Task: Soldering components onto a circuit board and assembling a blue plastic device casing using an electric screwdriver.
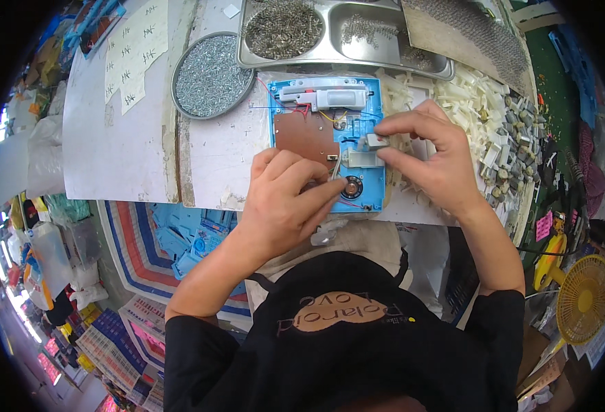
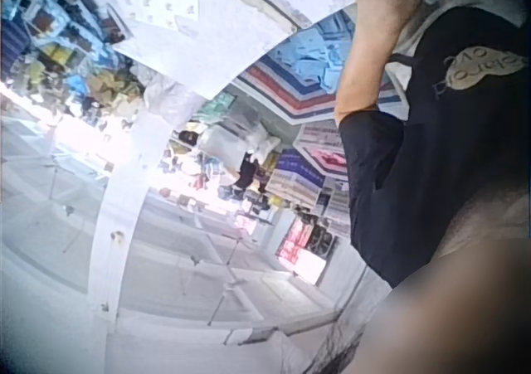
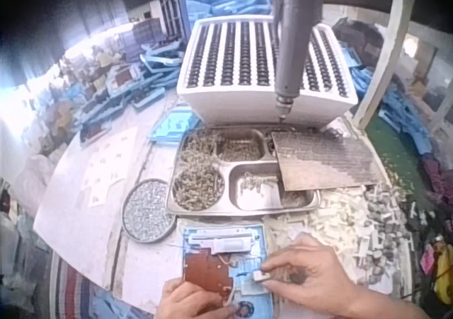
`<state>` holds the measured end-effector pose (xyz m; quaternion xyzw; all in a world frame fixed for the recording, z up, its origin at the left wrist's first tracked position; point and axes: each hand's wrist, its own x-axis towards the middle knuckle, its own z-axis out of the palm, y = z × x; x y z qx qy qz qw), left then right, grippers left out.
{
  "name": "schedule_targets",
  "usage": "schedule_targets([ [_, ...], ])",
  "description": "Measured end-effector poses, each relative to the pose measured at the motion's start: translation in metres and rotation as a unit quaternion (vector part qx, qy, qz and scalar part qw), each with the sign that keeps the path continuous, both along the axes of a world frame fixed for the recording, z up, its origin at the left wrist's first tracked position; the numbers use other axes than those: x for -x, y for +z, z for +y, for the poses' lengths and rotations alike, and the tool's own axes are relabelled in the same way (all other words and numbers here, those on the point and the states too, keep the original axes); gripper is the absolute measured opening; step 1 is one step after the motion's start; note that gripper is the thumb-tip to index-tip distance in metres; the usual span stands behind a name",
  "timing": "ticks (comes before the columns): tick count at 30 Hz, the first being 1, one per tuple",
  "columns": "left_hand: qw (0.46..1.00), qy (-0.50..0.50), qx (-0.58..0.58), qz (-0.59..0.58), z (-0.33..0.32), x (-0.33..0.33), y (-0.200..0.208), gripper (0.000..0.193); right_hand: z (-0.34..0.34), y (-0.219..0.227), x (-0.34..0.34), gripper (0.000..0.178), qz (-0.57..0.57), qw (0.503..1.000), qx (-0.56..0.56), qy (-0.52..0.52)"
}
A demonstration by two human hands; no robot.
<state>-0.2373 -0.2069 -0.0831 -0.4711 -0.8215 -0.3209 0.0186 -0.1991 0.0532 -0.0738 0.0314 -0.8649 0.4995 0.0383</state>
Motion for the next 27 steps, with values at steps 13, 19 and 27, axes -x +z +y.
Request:
schedule_targets([
  [13,0.994,0.025,-0.063,0.085,0.036,0.055,-0.001,0.025,-0.008,-0.009,0.021,0.025,0.087,0.990,-0.110,0.030],
  [19,0.994,-0.016,-0.033,0.105,0.048,0.062,0.001,0.024,-0.007,-0.010,0.022,0.025,0.073,0.992,-0.098,0.031],
  [27,0.993,0.035,-0.111,0.023,0.049,0.070,0.007,0.013,-0.003,-0.013,0.020,0.023,0.114,0.985,-0.117,0.051],
])
